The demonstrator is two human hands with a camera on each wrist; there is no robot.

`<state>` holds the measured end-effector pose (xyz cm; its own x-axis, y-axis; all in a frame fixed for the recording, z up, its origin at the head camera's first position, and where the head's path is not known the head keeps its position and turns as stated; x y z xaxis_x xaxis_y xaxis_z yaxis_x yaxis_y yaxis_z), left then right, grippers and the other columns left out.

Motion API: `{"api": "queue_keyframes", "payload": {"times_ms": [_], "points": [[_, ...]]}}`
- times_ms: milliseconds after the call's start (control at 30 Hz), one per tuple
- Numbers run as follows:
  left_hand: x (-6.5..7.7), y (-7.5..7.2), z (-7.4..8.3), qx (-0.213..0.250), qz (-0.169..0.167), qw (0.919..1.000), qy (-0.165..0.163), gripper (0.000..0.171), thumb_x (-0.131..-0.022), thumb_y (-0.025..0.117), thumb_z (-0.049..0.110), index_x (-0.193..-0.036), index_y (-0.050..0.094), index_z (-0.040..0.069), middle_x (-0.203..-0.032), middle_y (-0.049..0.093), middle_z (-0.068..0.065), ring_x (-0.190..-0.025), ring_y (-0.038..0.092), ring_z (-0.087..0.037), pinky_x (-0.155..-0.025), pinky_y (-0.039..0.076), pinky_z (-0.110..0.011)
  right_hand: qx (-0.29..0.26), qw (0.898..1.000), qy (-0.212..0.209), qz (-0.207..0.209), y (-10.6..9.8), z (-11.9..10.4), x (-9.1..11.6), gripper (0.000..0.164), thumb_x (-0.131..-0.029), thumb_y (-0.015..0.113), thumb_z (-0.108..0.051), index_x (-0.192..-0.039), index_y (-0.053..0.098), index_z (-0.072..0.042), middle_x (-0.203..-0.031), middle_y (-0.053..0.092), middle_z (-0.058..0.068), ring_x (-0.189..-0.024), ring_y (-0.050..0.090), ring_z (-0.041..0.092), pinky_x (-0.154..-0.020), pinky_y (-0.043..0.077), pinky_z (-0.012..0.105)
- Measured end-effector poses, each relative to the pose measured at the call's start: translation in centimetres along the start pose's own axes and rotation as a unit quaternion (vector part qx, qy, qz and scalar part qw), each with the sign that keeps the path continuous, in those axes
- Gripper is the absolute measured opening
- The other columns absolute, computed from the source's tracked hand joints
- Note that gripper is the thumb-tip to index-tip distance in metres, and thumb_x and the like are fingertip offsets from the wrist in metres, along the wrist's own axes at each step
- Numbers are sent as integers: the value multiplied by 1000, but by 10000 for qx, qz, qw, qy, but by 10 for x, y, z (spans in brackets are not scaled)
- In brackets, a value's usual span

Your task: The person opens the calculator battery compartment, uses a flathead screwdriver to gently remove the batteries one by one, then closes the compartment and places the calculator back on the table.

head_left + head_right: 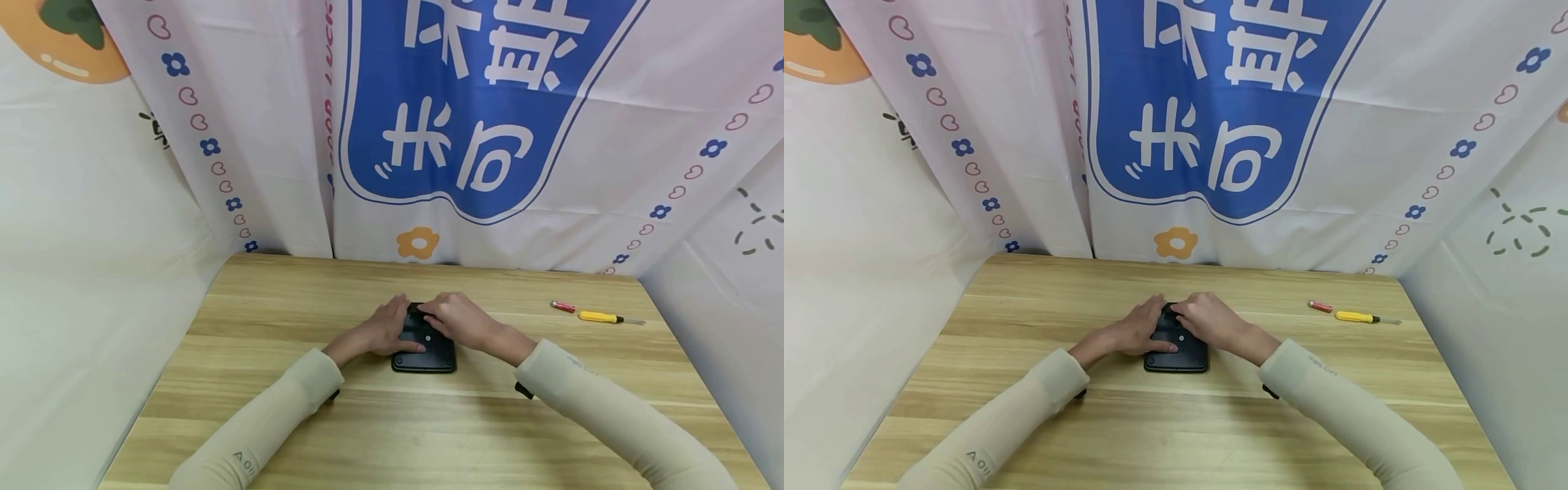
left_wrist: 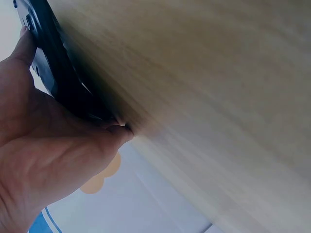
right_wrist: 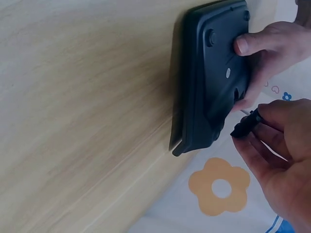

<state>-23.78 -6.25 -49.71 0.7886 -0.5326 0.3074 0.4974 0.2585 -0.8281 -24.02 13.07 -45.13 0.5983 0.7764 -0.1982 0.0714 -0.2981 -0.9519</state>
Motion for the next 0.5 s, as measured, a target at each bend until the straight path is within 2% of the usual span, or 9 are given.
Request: {"api": "queue_keyframes", "payload": {"times_ms": [200, 500], "points": [[-3, 4, -3, 25, 42, 10000, 25, 105, -101, 66, 58, -166, 13, -4, -176, 4, -24, -164, 7, -35, -132, 13, -53, 191, 9998, 33, -77, 5, -1, 0, 28, -102, 70, -6, -127, 74, 5, -112, 78, 17, -100, 77, 26, -82, 65, 37], [2, -1, 1, -32, 88, 10000, 31, 104, -101, 66, 58, -166, 15, -5, -176, 6, -24, -164, 9, -36, -132, 16, -53, 202, 9998, 9, -80, 11, 0, -1, 26, -102, 70, -5, -125, 75, 5, -112, 79, 16, -102, 77, 27, -84, 65, 39]]}}
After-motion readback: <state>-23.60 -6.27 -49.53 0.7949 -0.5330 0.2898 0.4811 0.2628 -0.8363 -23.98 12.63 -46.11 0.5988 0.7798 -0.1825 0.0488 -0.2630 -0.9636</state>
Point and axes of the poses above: each hand's wrist, its own x-axis away from the middle knuckle, its own y-axis out of the palm, z = x × y, the point moved 2 cm from there along -x, towards the middle knuckle
